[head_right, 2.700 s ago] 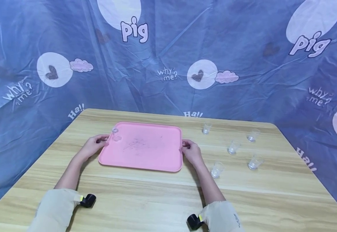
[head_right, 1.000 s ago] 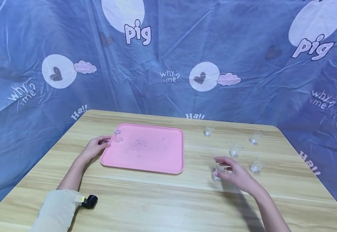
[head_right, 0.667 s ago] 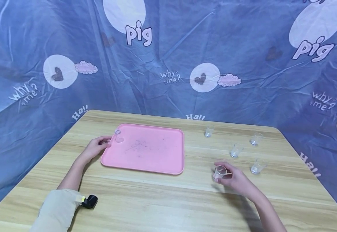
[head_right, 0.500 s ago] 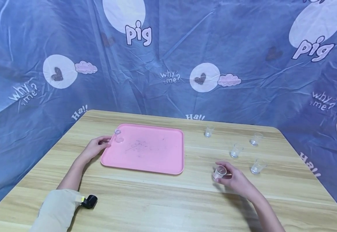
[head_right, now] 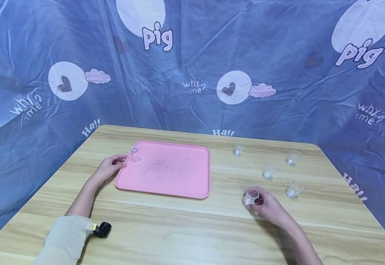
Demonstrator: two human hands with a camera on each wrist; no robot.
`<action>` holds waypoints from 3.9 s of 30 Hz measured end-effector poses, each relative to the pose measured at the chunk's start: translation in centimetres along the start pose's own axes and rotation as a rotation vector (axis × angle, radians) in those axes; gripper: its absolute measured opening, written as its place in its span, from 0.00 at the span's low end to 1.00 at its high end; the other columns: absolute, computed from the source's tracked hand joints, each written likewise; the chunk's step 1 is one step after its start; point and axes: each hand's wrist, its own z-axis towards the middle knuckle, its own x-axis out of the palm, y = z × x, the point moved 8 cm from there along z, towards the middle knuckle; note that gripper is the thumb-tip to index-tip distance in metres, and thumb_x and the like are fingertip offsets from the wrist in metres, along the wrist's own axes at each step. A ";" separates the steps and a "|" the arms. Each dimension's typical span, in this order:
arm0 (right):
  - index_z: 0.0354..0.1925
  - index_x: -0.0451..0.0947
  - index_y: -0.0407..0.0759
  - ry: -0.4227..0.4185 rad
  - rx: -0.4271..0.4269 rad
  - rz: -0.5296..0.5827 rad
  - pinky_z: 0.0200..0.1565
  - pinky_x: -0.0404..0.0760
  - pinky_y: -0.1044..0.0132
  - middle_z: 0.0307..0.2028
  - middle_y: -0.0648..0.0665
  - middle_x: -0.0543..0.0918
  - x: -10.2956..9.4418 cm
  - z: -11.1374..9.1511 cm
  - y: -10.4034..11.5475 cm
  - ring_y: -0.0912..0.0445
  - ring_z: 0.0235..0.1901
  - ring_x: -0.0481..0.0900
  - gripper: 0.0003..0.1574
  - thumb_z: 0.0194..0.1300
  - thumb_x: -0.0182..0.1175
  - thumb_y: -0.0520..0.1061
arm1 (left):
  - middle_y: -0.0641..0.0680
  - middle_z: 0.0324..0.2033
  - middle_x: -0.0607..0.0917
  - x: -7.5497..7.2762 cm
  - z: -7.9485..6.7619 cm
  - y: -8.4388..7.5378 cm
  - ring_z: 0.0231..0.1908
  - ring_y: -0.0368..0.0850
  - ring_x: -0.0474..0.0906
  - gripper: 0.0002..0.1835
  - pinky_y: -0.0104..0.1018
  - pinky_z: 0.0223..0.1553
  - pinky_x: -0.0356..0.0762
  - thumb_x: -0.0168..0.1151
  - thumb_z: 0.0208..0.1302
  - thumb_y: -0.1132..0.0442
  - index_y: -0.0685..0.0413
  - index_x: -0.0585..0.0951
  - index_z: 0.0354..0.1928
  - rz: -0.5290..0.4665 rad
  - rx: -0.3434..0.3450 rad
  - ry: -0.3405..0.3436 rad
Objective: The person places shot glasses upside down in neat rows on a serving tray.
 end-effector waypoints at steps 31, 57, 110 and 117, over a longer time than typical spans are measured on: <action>0.43 0.73 0.29 0.126 -0.020 -0.001 0.32 0.77 0.68 0.32 0.44 0.78 1.0 3.8 4.1 0.59 0.30 0.77 0.17 0.53 0.63 0.32 | 0.66 0.45 0.77 -0.1 -0.1 -0.2 0.45 0.57 0.72 0.21 0.45 0.48 0.69 0.55 0.61 0.70 0.72 0.70 0.56 -0.009 0.019 -0.007; 0.43 0.74 0.28 0.159 -0.005 0.001 0.33 0.77 0.67 0.35 0.42 0.78 3.9 8.5 7.5 0.52 0.33 0.75 0.20 0.48 0.64 0.30 | 0.65 0.45 0.76 -0.2 -0.1 -0.2 0.46 0.56 0.71 0.21 0.46 0.50 0.69 0.54 0.62 0.68 0.69 0.71 0.57 -0.001 -0.003 -0.013; 0.43 0.75 0.28 0.108 -0.056 0.024 0.38 0.77 0.64 0.31 0.41 0.80 13.1 21.0 11.7 0.49 0.35 0.77 0.18 0.51 0.60 0.31 | 0.63 0.40 0.78 -0.2 -0.1 -0.2 0.41 0.53 0.73 0.20 0.41 0.44 0.72 0.56 0.61 0.70 0.69 0.72 0.55 -0.007 0.004 -0.042; 0.43 0.74 0.29 0.116 -0.049 0.033 0.38 0.77 0.65 0.31 0.41 0.79 15.0 22.5 12.3 0.50 0.35 0.77 0.16 0.52 0.61 0.31 | 0.63 0.40 0.78 -0.5 -0.3 -0.5 0.40 0.54 0.73 0.19 0.41 0.44 0.72 0.55 0.61 0.71 0.70 0.73 0.54 0.003 0.000 -0.048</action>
